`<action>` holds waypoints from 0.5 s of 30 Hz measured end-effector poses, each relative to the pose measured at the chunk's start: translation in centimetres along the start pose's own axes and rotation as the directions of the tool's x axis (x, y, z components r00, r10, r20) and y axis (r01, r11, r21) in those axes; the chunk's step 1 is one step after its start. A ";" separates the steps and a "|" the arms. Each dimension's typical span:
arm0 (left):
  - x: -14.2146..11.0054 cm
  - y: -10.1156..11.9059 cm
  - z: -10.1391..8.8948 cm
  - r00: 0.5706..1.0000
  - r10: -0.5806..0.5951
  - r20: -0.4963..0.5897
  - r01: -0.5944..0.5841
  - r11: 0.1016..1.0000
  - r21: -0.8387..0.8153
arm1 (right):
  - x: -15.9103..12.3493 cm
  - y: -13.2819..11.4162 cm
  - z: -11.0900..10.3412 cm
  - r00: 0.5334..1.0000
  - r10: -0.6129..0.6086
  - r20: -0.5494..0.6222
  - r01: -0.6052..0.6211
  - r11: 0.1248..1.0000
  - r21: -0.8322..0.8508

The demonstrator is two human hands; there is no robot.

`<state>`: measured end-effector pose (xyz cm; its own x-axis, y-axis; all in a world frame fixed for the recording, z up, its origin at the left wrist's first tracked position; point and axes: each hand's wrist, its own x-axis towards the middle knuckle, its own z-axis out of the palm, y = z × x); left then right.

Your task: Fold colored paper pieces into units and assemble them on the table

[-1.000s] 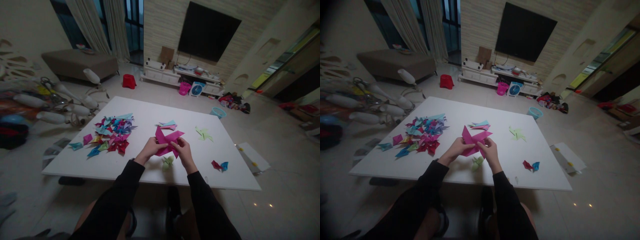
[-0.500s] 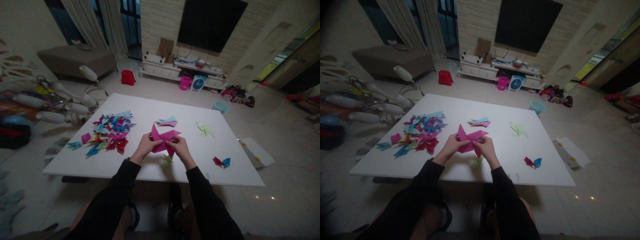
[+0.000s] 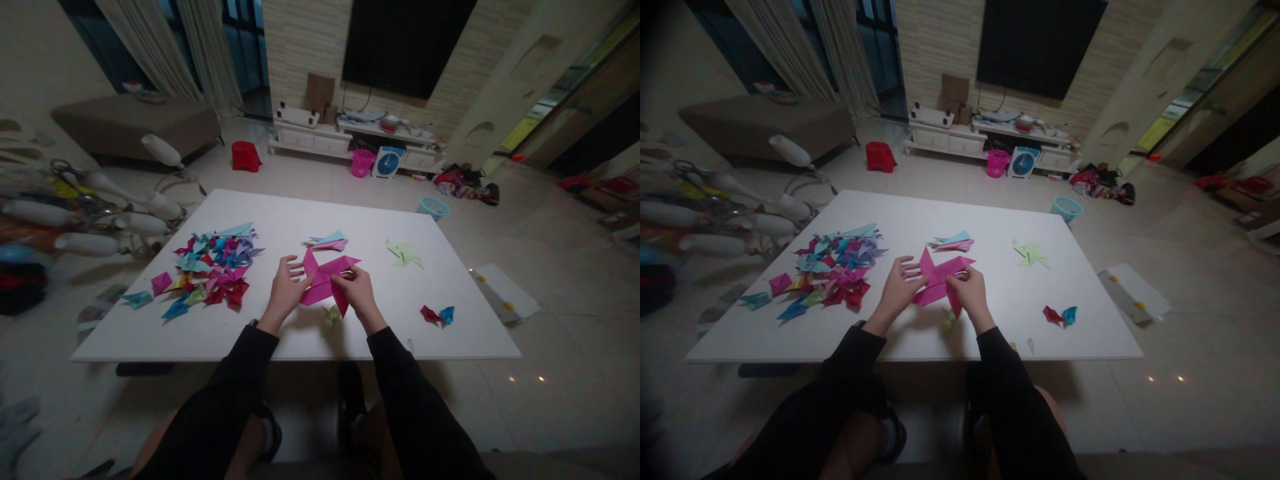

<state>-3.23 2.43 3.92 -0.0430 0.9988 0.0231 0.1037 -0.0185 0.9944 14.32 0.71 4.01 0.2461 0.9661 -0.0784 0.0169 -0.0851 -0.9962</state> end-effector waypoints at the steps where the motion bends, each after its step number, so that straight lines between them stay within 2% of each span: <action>1: -0.2 0.2 0.2 0.991 0.123 -0.055 -0.117 0.988 0.104 | 0.1 0.1 -0.1 1.000 0.002 -0.030 -0.002 1.000 -0.001; 2: -0.5 0.4 0.4 0.967 0.252 -0.045 -0.238 0.949 0.205 | 0.3 0.2 -0.1 0.999 0.004 -0.050 -0.003 1.000 0.004; 4: -1.2 0.8 0.8 0.895 0.427 0.131 -0.445 0.835 0.324 | 0.4 0.3 -0.2 0.997 -0.006 -0.081 0.007 1.000 0.011; 6: -1.9 0.9 1.2 0.817 0.468 0.337 -0.570 0.742 0.353 | 0.5 0.3 -0.2 0.994 -0.026 -0.106 0.027 1.000 0.003; 8: -2.4 0.8 1.5 0.776 0.454 0.437 -0.618 0.683 0.388 | 0.6 0.3 -0.1 0.992 -0.037 -0.117 0.037 0.999 0.000; 11: -2.6 0.2 1.9 0.779 0.428 0.459 -0.619 0.645 0.449 | 0.6 0.5 0.0 0.994 -0.019 -0.103 0.023 0.999 0.040; 15: -2.5 -0.3 2.0 0.802 0.396 0.447 -0.583 0.680 0.445 | 0.4 0.4 0.1 0.997 0.042 -0.066 -0.034 0.992 0.117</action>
<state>-1.20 0.02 3.40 0.4511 0.8139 0.3661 0.5373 -0.5752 0.6168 14.36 1.12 3.53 0.3099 0.9435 -0.1175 -0.1054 -0.0887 -0.9905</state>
